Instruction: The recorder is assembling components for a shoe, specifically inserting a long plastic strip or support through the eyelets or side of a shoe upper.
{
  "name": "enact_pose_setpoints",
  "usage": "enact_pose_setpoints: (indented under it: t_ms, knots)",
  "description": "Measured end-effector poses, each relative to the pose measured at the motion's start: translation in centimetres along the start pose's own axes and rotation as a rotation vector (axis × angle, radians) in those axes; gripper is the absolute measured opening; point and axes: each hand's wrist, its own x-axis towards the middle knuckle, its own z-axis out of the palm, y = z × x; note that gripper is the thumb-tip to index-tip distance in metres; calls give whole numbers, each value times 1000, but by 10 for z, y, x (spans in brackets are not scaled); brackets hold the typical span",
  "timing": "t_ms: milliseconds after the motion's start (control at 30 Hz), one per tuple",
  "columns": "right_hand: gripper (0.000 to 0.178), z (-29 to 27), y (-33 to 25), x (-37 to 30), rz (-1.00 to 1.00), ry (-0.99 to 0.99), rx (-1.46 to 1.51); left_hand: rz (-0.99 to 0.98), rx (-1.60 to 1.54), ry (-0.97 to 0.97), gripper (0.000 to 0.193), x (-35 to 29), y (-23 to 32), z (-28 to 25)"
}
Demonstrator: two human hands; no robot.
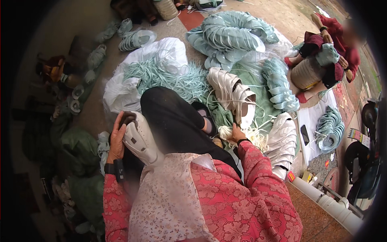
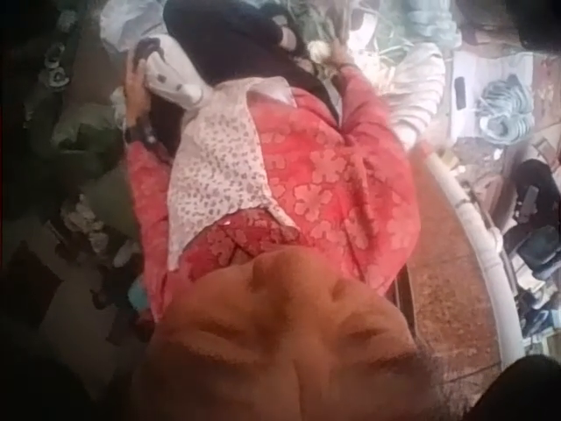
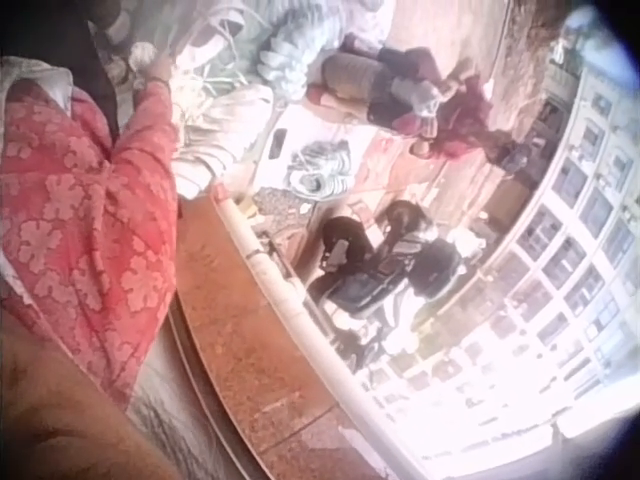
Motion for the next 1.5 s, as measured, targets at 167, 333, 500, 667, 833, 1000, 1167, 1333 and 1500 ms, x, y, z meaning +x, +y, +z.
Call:
enact_pose_setpoints:
  t_ms: [167, 333, 500, 667, 833, 1000, 1167, 1333, 1500]
  knots:
    - [50, 16, 45, -34, 12, -33, 36, -24, -76, -26, 58, 10, -3, 1]
    - [32, -28, 51, -71, 161, -24, 1092, -21, -102, -19, 59, 5, -4, -13]
    - [37, -119, 35, -129, -19, -125, 1391, -17, -147, -31, 58, 4, -6, -6]
    - [39, -172, 43, -126, -197, -156, 1260, 30, -154, -4, 56, 0, -9, -6]
    - [49, -168, 86, -66, -54, 384, 765, 53, -163, 13, 54, -3, -5, -1]
    - [40, -134, 105, -24, 112, 570, 705, 77, -94, 66, 50, -3, -3, 4]
    - [29, -131, 60, -10, 162, 442, 864, 79, -74, 94, 49, -5, -1, 6]
    - [27, -129, 40, 27, 260, 445, 989, 99, 76, 127, 50, -4, -9, -8]
    - [28, -116, 93, 63, 296, 540, 922, 82, 48, 122, 51, 4, -16, -12]
